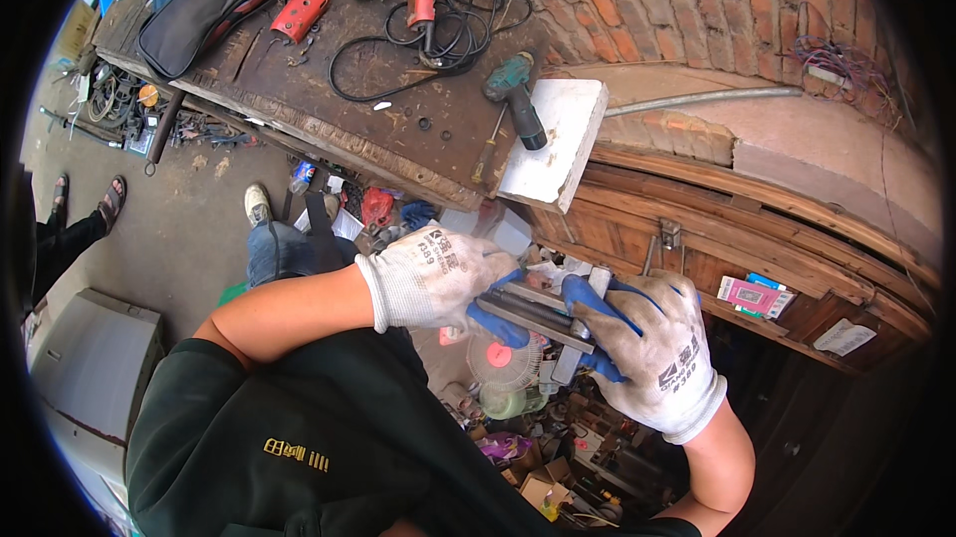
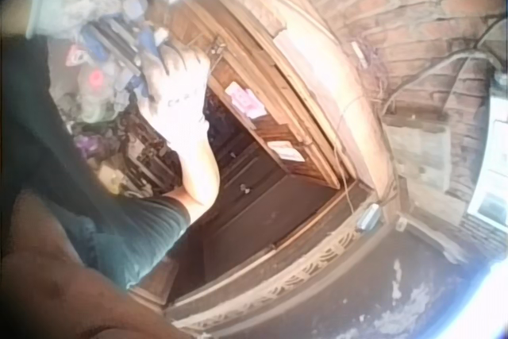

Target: The person disassembles a red power tool on a workbench, removing the casing and internal components. They then inspect a cylindrical motor part and use a metal file to smooth the edges of a metal rod.

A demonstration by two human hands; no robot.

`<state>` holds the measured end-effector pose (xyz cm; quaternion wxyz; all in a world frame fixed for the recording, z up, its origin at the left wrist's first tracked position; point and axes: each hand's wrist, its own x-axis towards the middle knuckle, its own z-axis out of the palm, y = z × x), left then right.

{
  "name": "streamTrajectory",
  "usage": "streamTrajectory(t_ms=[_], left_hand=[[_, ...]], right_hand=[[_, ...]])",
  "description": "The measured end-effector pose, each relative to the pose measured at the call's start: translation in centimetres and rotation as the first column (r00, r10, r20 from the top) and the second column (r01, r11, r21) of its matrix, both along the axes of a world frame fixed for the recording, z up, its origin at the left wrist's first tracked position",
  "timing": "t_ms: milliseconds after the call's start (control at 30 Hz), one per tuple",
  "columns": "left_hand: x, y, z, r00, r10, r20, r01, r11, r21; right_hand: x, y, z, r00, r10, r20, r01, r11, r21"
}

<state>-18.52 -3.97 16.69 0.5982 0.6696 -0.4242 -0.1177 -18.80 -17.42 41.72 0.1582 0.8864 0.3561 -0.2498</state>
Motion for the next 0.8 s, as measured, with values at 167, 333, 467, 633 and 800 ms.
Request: streamTrajectory(t_ms=[167, 333, 467, 633, 800], left_hand=[[-0.2, -0.8, -1.2, 0.998, 0.056, 0.025, -0.052, 0.991, -0.122], [-0.3, -2.1, -2.9, 0.987, 0.160, 0.032, -0.143, 0.940, -0.311], [-0.2, -1.9, -2.9, 0.983, 0.174, 0.059, -0.144, 0.927, -0.347], [-0.1, -2.4, -2.8, 0.986, 0.148, 0.081, -0.118, 0.947, -0.298], [-0.5, -2.5, -2.6, 0.991, 0.133, 0.020, -0.121, 0.946, -0.300]], right_hand=[[-0.1, 0.5, 0.0, 1.000, 0.009, 0.010, -0.008, 1.000, -0.023], [-0.2, 0.4, 1.6, 0.998, 0.016, 0.055, -0.021, 0.995, 0.095], [-0.4, -0.4, 3.3, 0.947, -0.187, 0.263, 0.145, 0.975, 0.170], [-2.1, -0.9, 2.9, 0.446, -0.882, -0.150, 0.875, 0.394, 0.281], [-1.9, -0.3, 3.2, 0.814, -0.578, -0.049, 0.580, 0.808, 0.106]])
